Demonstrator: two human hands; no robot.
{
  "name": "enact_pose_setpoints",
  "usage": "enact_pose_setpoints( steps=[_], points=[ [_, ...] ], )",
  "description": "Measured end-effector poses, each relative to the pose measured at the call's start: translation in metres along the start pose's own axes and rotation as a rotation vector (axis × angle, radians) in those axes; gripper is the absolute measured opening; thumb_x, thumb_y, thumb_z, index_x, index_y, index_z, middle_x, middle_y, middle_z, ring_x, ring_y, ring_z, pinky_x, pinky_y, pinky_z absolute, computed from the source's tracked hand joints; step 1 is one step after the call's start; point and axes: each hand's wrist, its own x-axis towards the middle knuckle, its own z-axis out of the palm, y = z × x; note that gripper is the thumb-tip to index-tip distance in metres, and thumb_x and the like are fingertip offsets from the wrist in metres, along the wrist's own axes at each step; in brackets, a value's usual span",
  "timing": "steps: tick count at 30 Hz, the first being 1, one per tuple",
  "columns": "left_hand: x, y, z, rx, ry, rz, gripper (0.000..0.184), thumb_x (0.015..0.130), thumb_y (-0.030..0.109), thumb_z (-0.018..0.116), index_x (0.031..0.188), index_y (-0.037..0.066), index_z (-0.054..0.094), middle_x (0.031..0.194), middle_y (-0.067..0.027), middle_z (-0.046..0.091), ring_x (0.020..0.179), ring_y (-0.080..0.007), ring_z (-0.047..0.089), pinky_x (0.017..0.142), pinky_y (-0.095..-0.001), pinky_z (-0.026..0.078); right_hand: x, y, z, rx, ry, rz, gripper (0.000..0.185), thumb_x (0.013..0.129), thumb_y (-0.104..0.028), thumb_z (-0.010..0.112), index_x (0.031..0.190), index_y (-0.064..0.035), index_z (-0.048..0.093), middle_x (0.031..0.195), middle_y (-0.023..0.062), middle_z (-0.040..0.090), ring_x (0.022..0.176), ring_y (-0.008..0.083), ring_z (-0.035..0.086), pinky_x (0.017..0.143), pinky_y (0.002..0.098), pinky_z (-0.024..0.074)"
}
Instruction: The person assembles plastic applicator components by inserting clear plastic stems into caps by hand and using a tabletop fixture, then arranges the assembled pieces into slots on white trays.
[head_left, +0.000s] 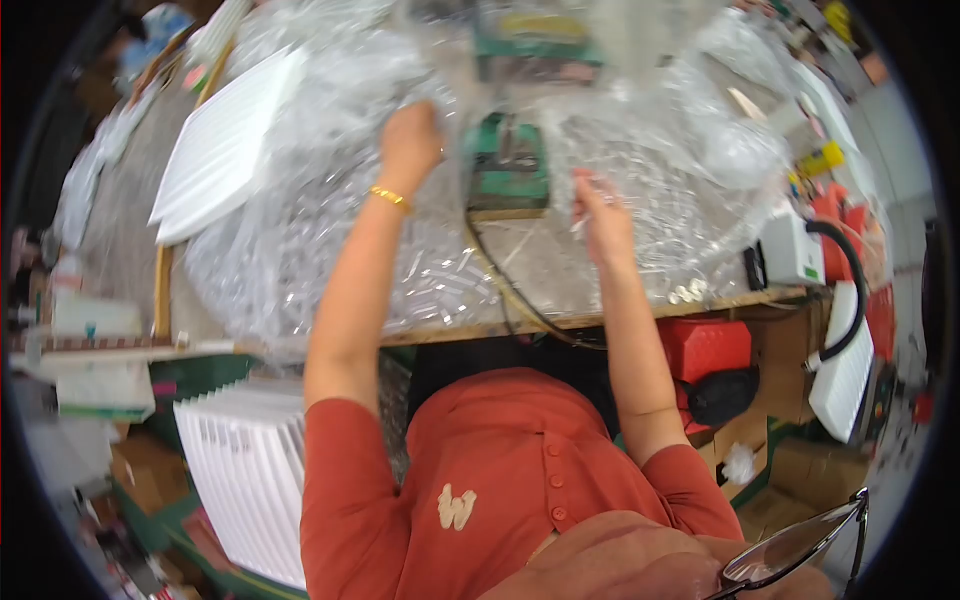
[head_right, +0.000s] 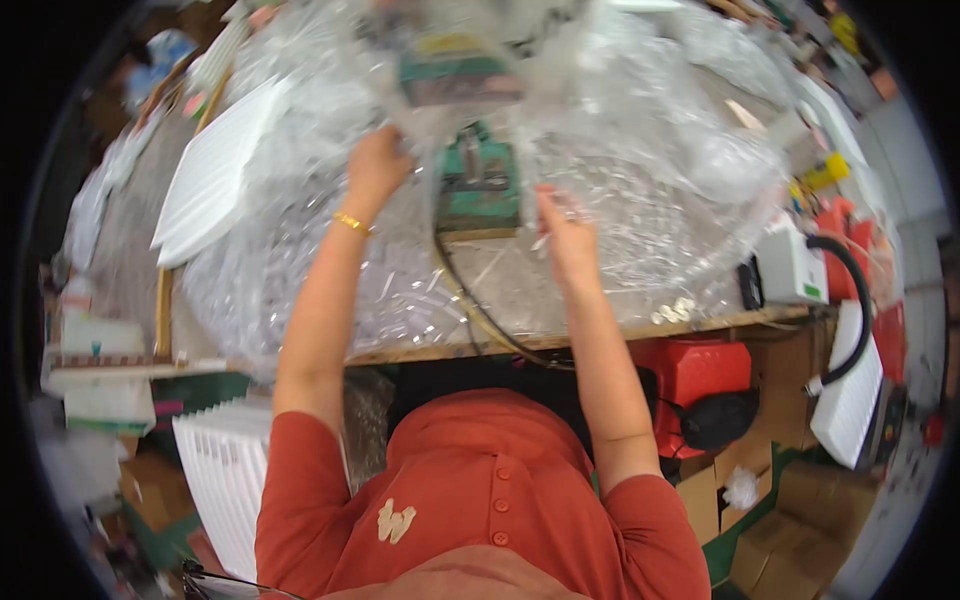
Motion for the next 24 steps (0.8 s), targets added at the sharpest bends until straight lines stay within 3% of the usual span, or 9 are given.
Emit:
enact_pose_setpoints(
  steps=[3,6,13,15,16,18,19,21,24],
  points=[
    [0.0,-0.035,0.034,0.181,-0.132,0.181,0.009,0.071,0.01,0.054,0.077,0.004,0.057,0.072,-0.0146,0.059,0.071,-0.032,0.057,0.065,-0.0391,0.048,-0.006,-0.002,0.002,-0.005,-0.126,0.004,0.024,0.083,-0.019,0.059,0.099,-0.0016,0.058,0.069,0.0028,0.056,0.055,0.0086,0.05,0.051,0.021,0.0395],
    [-0.003,-0.046,0.044,0.197,-0.057,0.395,0.009,0.073,0.007,0.049,0.077,0.003,0.057,0.075,-0.0148,0.06,0.072,-0.0313,0.057,0.066,-0.0373,0.049,-0.015,-0.001,0.009,0.014,-0.194,0.051,0.024,0.084,-0.016,0.057,0.103,-0.0019,0.055,0.069,0.0031,0.058,0.055,0.0081,0.051,0.05,0.021,0.0393],
    [-0.008,-0.04,0.032,0.248,-0.17,0.261,0.011,0.067,0.009,0.058,0.076,0.003,0.057,0.074,-0.0145,0.061,0.07,-0.0294,0.058,0.062,-0.0363,0.048,-0.016,0.02,0.01,-0.15,-0.181,0.104,0.02,0.08,-0.017,0.061,0.094,-0.0032,0.06,0.069,0.0017,0.059,0.057,0.008,0.052,0.052,0.0216,0.0405],
    [-0.016,0.0,-0.004,-0.286,-0.161,-0.118,0.02,0.065,0.007,0.065,0.082,0.001,0.056,0.069,-0.0105,0.061,0.063,-0.022,0.058,0.056,-0.0299,0.045,-0.019,0.024,0.019,-0.201,-0.21,-0.014,0.016,0.075,-0.012,0.067,0.087,-0.0033,0.061,0.069,0.0006,0.058,0.056,0.0073,0.049,0.05,0.02,0.0378],
    [-0.021,0.013,-0.012,-0.283,-0.163,-0.112,0.02,0.065,0.007,0.065,0.082,0.001,0.056,0.069,-0.0105,0.061,0.063,-0.022,0.058,0.056,-0.0299,0.045,-0.02,0.023,0.025,-0.196,-0.206,-0.016,0.016,0.075,-0.012,0.067,0.087,-0.0033,0.061,0.069,0.0006,0.058,0.056,0.0073,0.049,0.05,0.02,0.0378],
    [-0.034,0.033,-0.021,-1.307,-0.204,-0.547,0.031,0.065,0.003,0.07,0.091,-0.002,0.052,0.071,-0.0073,0.06,0.061,-0.0141,0.056,0.052,-0.0241,0.042,-0.025,0.017,0.039,-0.101,-0.174,0.015,0.017,0.073,-0.01,0.069,0.086,-0.003,0.061,0.069,-0.0004,0.058,0.057,0.0072,0.05,0.049,0.0198,0.0377],
    [-0.041,0.041,-0.02,-1.306,-0.209,-0.546,0.031,0.065,0.003,0.07,0.091,-0.002,0.052,0.071,-0.0073,0.06,0.061,-0.0141,0.056,0.052,-0.0241,0.042,-0.026,0.016,0.044,-0.099,-0.17,0.015,0.017,0.073,-0.01,0.069,0.086,-0.003,0.061,0.069,-0.0004,0.058,0.057,0.0072,0.05,0.049,0.0198,0.0377],
    [-0.053,0.054,-0.018,-1.651,-0.161,-0.621,0.04,0.064,-0.003,0.071,0.096,-0.004,0.048,0.076,-0.0065,0.059,0.062,-0.01,0.054,0.052,-0.0206,0.041,-0.027,0.014,0.051,-0.068,-0.167,-0.01,0.017,0.072,-0.009,0.069,0.086,-0.0025,0.062,0.069,0.0007,0.059,0.058,0.0074,0.053,0.053,0.0207,0.0422],
    [-0.057,0.07,-0.015,-1.734,-0.053,-0.672,0.041,0.064,-0.004,0.071,0.098,-0.004,0.047,0.08,-0.0087,0.059,0.063,-0.0124,0.056,0.054,-0.0209,0.042,-0.03,0.015,0.055,-0.065,-0.1,-0.023,0.016,0.072,-0.008,0.068,0.086,-0.0027,0.062,0.068,0.0007,0.059,0.057,0.0071,0.053,0.052,0.0201,0.0414]
  ],
)
